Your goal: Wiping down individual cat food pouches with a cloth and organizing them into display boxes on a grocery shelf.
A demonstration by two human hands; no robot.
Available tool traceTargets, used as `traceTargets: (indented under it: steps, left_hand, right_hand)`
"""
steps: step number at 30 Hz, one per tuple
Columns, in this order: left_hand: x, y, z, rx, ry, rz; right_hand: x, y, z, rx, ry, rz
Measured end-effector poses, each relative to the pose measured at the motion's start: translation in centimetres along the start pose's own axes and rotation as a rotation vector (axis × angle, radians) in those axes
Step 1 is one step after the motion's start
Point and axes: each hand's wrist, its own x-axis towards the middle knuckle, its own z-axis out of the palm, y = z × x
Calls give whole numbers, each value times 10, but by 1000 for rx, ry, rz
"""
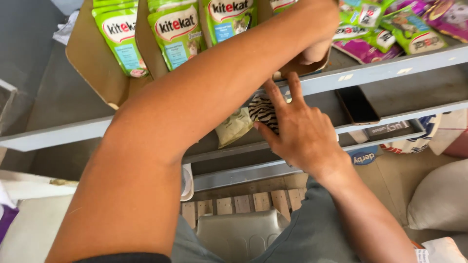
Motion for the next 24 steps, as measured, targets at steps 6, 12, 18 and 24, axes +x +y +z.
traceTargets:
  steps: [6,12,18,24]
  left_hand:
    - [-19,40,-10,-110,40,-100]
    - [-82,33,12,-234,58,-198]
    - [-221,81,-74,-360,767,-78]
    - [-396,110,-90,-407,771,-187]
  right_hand:
    - [0,1,2,25,51,-53]
    - [-2,-3,-2,21,12,6]
    - [3,34,35,21,85,-98]
    - [1,7,21,14,103,-62]
